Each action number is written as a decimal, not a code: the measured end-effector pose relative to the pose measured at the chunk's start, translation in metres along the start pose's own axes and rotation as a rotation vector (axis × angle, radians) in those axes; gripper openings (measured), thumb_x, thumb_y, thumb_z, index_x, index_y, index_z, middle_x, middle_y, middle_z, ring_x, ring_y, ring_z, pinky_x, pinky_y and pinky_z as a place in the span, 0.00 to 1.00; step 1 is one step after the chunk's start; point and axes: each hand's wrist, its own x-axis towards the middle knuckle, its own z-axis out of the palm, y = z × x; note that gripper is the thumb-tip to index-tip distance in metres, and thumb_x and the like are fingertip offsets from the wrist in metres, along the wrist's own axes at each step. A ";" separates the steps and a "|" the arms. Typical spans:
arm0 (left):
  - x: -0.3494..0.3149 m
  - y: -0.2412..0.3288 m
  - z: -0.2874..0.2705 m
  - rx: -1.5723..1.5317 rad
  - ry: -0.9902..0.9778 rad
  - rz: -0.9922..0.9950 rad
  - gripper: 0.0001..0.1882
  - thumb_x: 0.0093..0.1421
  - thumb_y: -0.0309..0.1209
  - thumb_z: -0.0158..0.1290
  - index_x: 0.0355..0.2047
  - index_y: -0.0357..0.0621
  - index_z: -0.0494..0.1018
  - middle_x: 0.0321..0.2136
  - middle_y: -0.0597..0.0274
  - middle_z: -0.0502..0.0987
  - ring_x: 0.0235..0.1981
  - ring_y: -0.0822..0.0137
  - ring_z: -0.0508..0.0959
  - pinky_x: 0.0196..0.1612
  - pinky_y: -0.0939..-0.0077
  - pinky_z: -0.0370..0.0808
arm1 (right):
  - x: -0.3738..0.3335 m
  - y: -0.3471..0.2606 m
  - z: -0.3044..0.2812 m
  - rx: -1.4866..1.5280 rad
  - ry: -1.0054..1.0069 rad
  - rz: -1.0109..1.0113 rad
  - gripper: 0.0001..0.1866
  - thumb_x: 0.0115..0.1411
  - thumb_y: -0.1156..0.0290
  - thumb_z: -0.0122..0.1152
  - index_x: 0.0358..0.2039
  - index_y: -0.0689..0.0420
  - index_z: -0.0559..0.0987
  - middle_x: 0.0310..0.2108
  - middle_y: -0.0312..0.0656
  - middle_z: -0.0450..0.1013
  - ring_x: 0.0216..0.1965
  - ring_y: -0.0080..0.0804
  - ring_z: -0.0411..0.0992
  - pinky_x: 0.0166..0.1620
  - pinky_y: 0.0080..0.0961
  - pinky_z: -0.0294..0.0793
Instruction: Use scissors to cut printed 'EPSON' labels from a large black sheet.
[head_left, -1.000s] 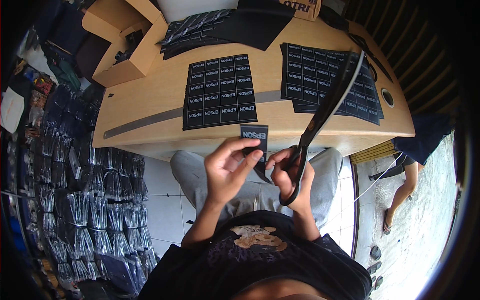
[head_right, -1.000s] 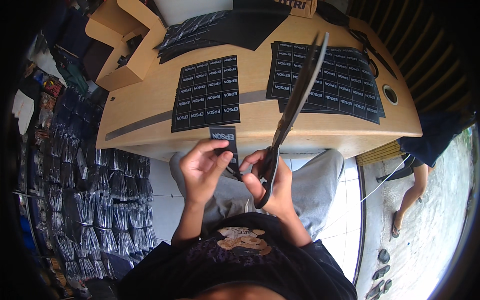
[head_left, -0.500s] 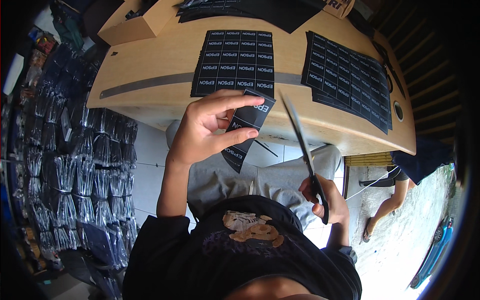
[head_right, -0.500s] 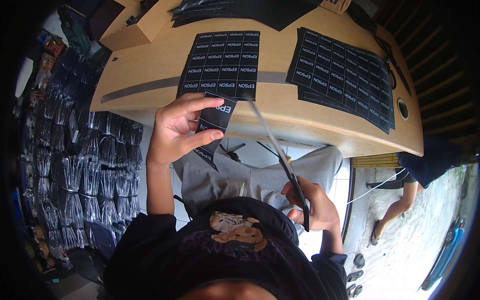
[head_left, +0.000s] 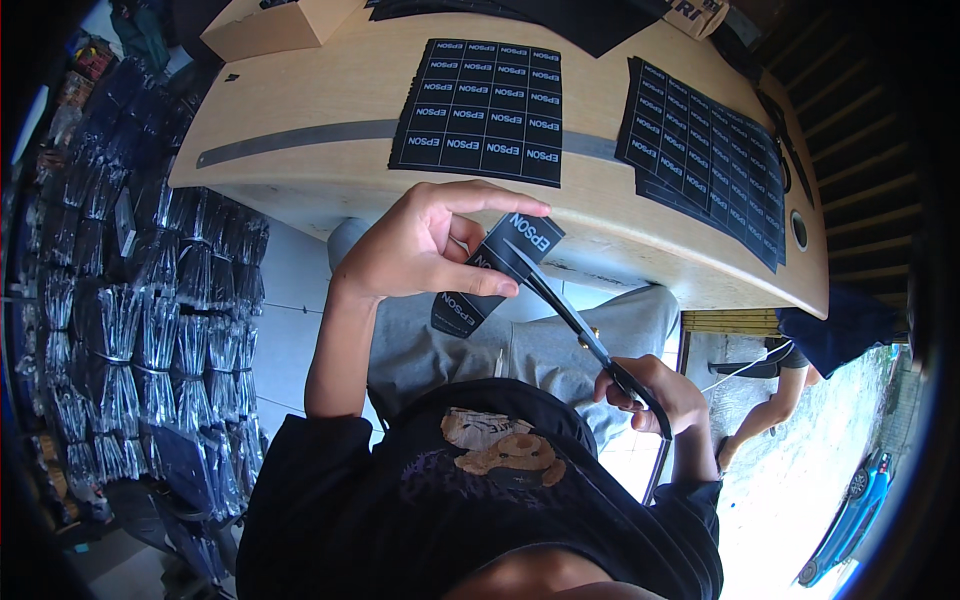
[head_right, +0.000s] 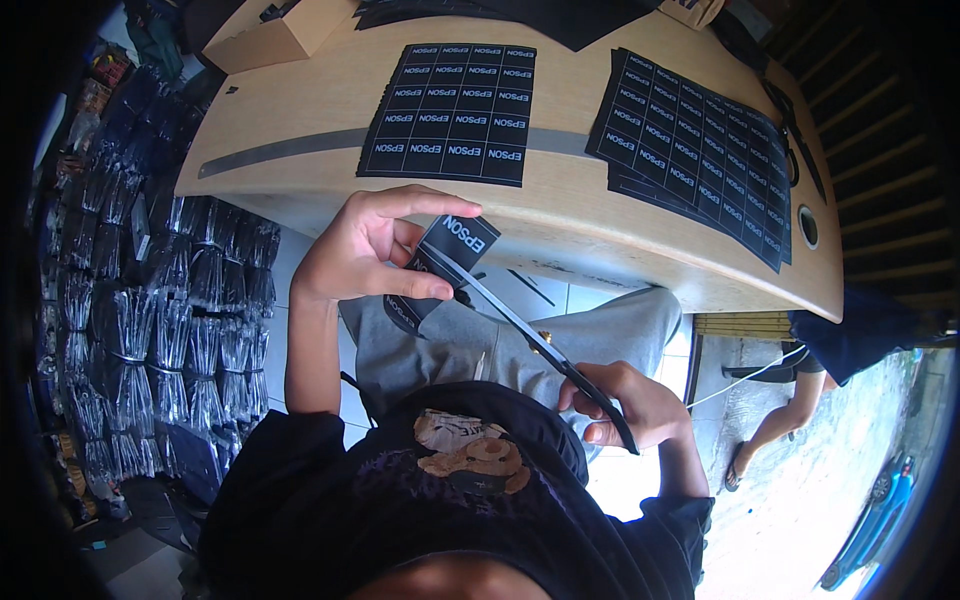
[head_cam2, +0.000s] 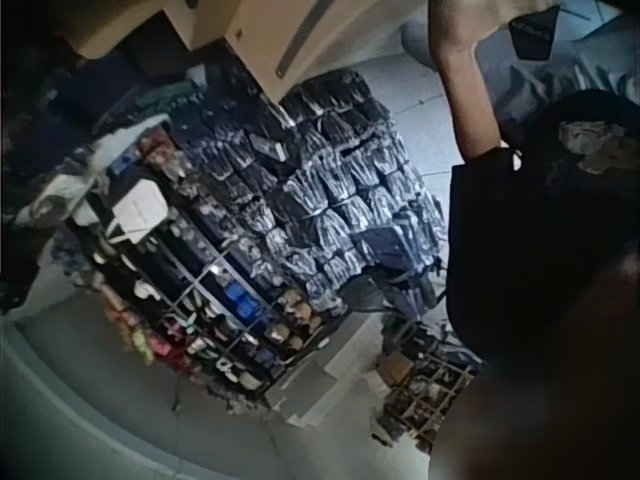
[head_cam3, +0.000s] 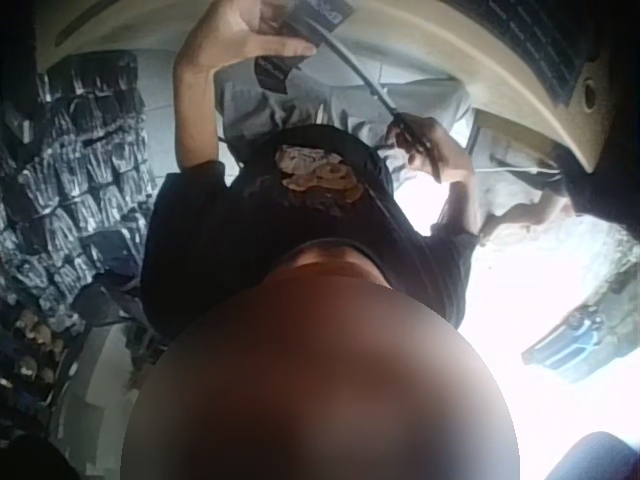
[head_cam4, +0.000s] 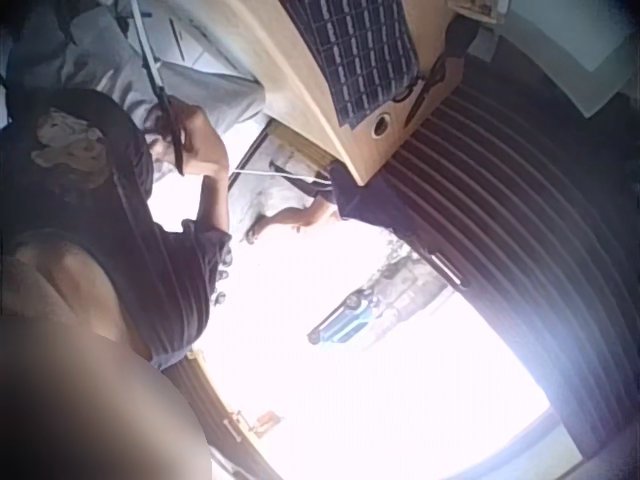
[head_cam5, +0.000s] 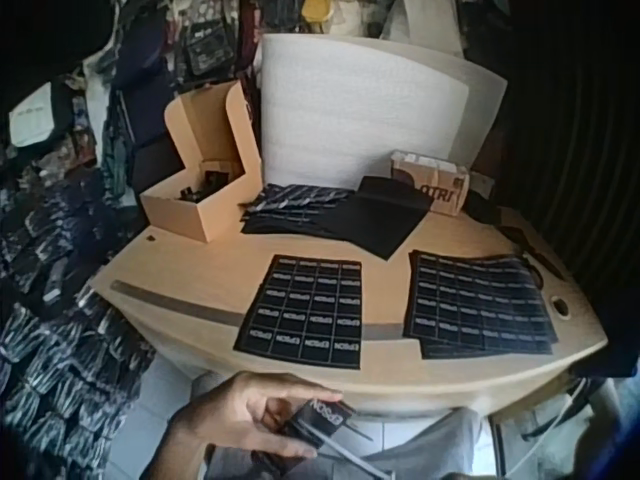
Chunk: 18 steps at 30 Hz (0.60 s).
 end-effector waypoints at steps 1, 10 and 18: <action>0.000 0.000 0.000 -0.002 0.003 -0.001 0.33 0.40 0.13 0.62 0.50 0.32 0.67 0.48 0.52 0.70 0.37 0.66 0.78 0.36 0.80 0.80 | 0.002 0.000 0.000 0.011 0.003 -0.013 0.41 0.47 0.31 0.53 0.32 0.67 0.75 0.16 0.38 0.66 0.16 0.27 0.65 0.22 0.24 0.62; -0.002 -0.005 0.002 -0.044 -0.040 0.028 0.33 0.39 0.15 0.64 0.49 0.34 0.68 0.47 0.53 0.70 0.38 0.66 0.77 0.37 0.78 0.80 | 0.013 -0.003 -0.003 0.045 -0.061 -0.067 0.39 0.50 0.35 0.55 0.31 0.69 0.75 0.16 0.38 0.64 0.16 0.27 0.63 0.22 0.26 0.62; -0.007 -0.015 -0.002 -0.022 -0.059 0.086 0.24 0.40 0.14 0.62 0.41 0.34 0.73 0.43 0.58 0.70 0.39 0.68 0.76 0.36 0.79 0.80 | 0.016 -0.005 -0.001 0.048 -0.061 -0.064 0.38 0.50 0.36 0.55 0.31 0.68 0.75 0.16 0.36 0.64 0.16 0.27 0.62 0.22 0.25 0.61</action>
